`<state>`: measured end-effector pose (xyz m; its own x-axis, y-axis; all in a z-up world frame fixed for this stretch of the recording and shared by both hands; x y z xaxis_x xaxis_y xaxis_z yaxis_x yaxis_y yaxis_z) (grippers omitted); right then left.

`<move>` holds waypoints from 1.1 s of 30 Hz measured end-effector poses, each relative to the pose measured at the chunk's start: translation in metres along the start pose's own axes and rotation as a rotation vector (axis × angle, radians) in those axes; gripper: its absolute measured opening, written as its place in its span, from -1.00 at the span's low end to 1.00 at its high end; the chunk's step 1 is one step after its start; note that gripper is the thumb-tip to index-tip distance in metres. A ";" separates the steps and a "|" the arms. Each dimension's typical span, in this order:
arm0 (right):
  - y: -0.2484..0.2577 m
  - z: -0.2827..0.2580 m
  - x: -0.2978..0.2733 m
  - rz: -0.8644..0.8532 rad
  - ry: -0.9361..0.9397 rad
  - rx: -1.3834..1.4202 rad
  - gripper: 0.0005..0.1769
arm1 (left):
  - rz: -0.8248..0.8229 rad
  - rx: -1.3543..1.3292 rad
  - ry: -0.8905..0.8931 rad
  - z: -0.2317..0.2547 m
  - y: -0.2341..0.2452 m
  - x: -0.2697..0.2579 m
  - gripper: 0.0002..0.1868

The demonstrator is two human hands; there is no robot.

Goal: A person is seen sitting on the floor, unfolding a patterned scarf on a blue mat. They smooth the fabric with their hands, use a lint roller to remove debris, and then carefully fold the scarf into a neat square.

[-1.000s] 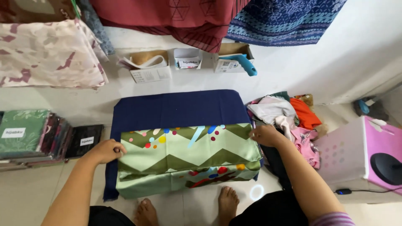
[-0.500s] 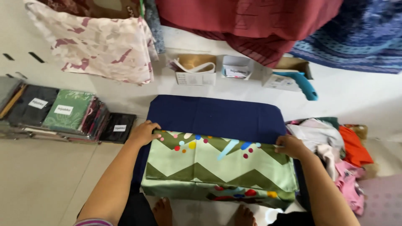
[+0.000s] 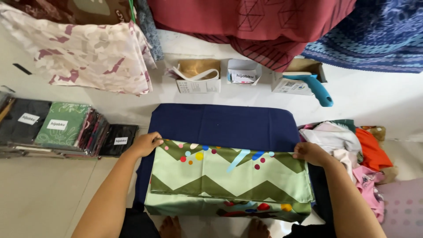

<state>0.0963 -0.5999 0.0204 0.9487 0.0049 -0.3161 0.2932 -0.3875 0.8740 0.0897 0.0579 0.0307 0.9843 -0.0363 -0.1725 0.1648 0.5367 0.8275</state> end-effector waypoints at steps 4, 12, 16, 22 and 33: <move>0.002 -0.008 -0.010 -0.001 0.027 -0.001 -0.54 | -0.077 -0.096 0.139 0.017 0.010 -0.017 -0.51; 0.014 -0.006 -0.031 0.062 -0.015 0.147 -0.66 | -0.008 -0.264 0.232 -0.018 -0.015 0.002 -0.60; 0.016 0.018 -0.029 0.141 -0.049 0.351 -0.70 | -0.024 -0.403 0.299 -0.026 -0.020 -0.005 -0.59; 0.026 0.020 -0.064 0.121 0.046 0.955 -0.86 | -0.032 -0.453 0.186 0.040 0.031 -0.072 -0.66; 0.090 -0.016 -0.186 -0.334 0.390 1.267 -0.89 | -0.143 -0.619 -0.027 0.079 0.110 -0.190 -0.82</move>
<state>-0.0520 -0.6209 0.1639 0.8879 0.4396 -0.1356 0.4049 -0.8867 -0.2232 -0.0741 0.0573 0.1967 0.9580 -0.1602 -0.2381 0.2356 0.9127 0.3340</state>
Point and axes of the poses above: each hand's wrist, its own x-axis towards the middle knuckle, its own y-axis out of the back of the hand, z = x × y, the point moved 9 cm from there along x, towards the middle knuckle, and after that the axes turned 6 degrees about z, right-handed, at the moved point
